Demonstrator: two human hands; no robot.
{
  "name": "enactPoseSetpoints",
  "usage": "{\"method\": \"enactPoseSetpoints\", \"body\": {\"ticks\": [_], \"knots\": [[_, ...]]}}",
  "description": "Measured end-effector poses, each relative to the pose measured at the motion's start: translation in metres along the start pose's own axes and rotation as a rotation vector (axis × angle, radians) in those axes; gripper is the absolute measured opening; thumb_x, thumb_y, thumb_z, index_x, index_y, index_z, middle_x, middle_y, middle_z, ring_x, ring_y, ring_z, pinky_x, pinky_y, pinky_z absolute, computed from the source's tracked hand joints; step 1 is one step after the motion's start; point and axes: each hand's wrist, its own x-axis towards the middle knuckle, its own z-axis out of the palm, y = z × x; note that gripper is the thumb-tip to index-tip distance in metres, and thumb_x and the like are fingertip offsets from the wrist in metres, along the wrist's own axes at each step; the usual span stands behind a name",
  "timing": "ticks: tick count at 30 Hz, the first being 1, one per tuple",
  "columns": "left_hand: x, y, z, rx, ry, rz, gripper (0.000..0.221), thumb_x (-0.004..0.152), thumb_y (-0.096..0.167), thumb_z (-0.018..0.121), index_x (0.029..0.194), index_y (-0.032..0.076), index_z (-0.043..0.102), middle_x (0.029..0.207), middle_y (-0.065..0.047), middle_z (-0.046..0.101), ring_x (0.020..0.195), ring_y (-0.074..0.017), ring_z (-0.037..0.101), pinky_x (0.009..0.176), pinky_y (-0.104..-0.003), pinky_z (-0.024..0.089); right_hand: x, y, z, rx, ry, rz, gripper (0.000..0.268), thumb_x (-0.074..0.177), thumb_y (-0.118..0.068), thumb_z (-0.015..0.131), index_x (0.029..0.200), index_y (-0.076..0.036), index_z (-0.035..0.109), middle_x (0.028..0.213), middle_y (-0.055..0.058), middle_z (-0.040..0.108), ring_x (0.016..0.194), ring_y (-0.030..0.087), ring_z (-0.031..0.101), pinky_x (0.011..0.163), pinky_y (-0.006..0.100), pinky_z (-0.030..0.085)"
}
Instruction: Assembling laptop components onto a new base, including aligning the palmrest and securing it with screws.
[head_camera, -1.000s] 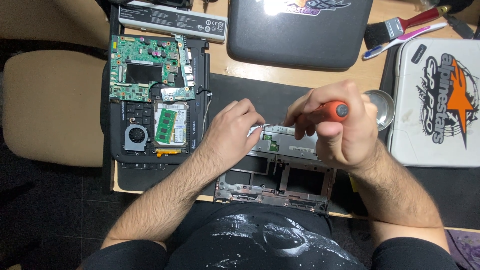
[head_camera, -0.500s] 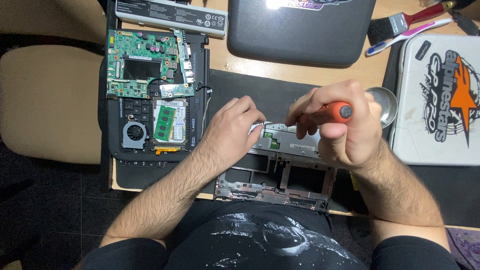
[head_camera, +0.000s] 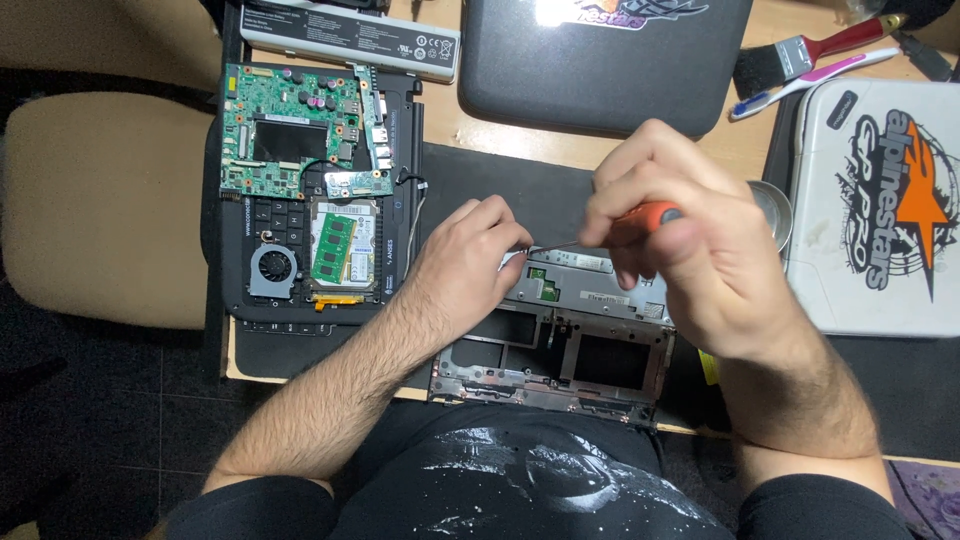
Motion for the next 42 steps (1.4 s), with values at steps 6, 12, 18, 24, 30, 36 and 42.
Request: {"method": "enactPoseSetpoints", "body": {"ticks": [6, 12, 18, 24, 30, 36, 42], "knots": [[0.000, 0.001, 0.000, 0.003, -0.006, 0.004, 0.012, 0.105, 0.012, 0.091, 0.116, 0.009, 0.088, 0.115, -0.007, 0.072, 0.107, -0.0306, 0.071, 0.094, -0.049, 0.064, -0.011, -0.011, 0.004, 0.255, 0.222, 0.093, 0.012, 0.110, -0.002, 0.078, 0.117, 0.001, 0.069, 0.119, 0.028, 0.076, 0.064, 0.020, 0.074, 0.060, 0.025, 0.070], [0.001, 0.001, -0.002, -0.002, 0.010, 0.012, 0.011, 0.104, 0.012, 0.090, 0.115, 0.010, 0.088, 0.114, -0.007, 0.072, 0.106, -0.0315, 0.071, 0.094, -0.050, 0.062, -0.013, -0.005, 0.001, 0.388, 0.191, 0.100, 0.013, 0.112, -0.010, 0.077, 0.118, 0.000, 0.072, 0.121, 0.029, 0.081, 0.062, 0.028, 0.080, 0.054, 0.027, 0.071], [0.002, 0.000, -0.003, -0.014, -0.010, -0.002, 0.013, 0.104, 0.014, 0.092, 0.115, 0.009, 0.089, 0.113, -0.008, 0.072, 0.106, -0.0320, 0.071, 0.094, -0.051, 0.062, -0.007, 0.004, -0.013, 0.404, 0.007, 0.113, 0.042, 0.124, -0.024, 0.056, 0.134, 0.011, 0.076, 0.130, 0.034, 0.087, 0.090, 0.028, 0.082, 0.059, 0.026, 0.057], [0.001, 0.000, -0.001, 0.013, -0.004, 0.004, 0.015, 0.103, 0.014, 0.093, 0.115, 0.008, 0.086, 0.113, -0.008, 0.070, 0.104, -0.0322, 0.069, 0.092, -0.051, 0.063, -0.004, 0.003, -0.012, 0.338, 0.006, 0.194, 0.050, 0.105, -0.057, 0.081, 0.117, -0.009, 0.086, 0.117, 0.006, 0.052, 0.097, 0.014, 0.058, 0.069, 0.021, 0.053], [0.003, 0.009, -0.016, -0.073, -0.017, 0.018, 0.021, 0.102, 0.006, 0.090, 0.121, 0.014, 0.086, 0.118, -0.006, 0.074, 0.106, -0.0325, 0.071, 0.089, -0.051, 0.060, -0.010, 0.000, -0.023, 0.499, -0.006, 0.246, 0.039, 0.117, -0.023, 0.070, 0.140, 0.008, 0.076, 0.128, 0.023, 0.071, 0.058, 0.025, 0.078, 0.052, 0.024, 0.061], [0.016, 0.023, -0.030, -0.372, 0.022, 0.250, 0.017, 0.119, -0.002, 0.074, 0.135, 0.001, 0.079, 0.128, -0.010, 0.080, 0.107, -0.0314, 0.071, 0.098, -0.046, 0.055, -0.007, 0.023, -0.025, 0.714, -0.062, 0.191, 0.030, 0.121, -0.028, 0.071, 0.131, -0.007, 0.051, 0.127, 0.032, 0.078, 0.069, 0.033, 0.084, 0.056, 0.025, 0.059], [0.020, 0.017, -0.030, -0.213, 0.118, 0.337, 0.008, 0.115, 0.011, 0.087, 0.115, 0.004, 0.083, 0.107, -0.007, 0.083, 0.094, -0.0303, 0.072, 0.086, -0.045, 0.057, -0.007, 0.010, -0.011, 0.417, 0.026, 0.102, 0.040, 0.115, -0.035, 0.076, 0.128, 0.003, 0.071, 0.116, 0.016, 0.071, 0.071, 0.015, 0.065, 0.063, 0.023, 0.058]]}}
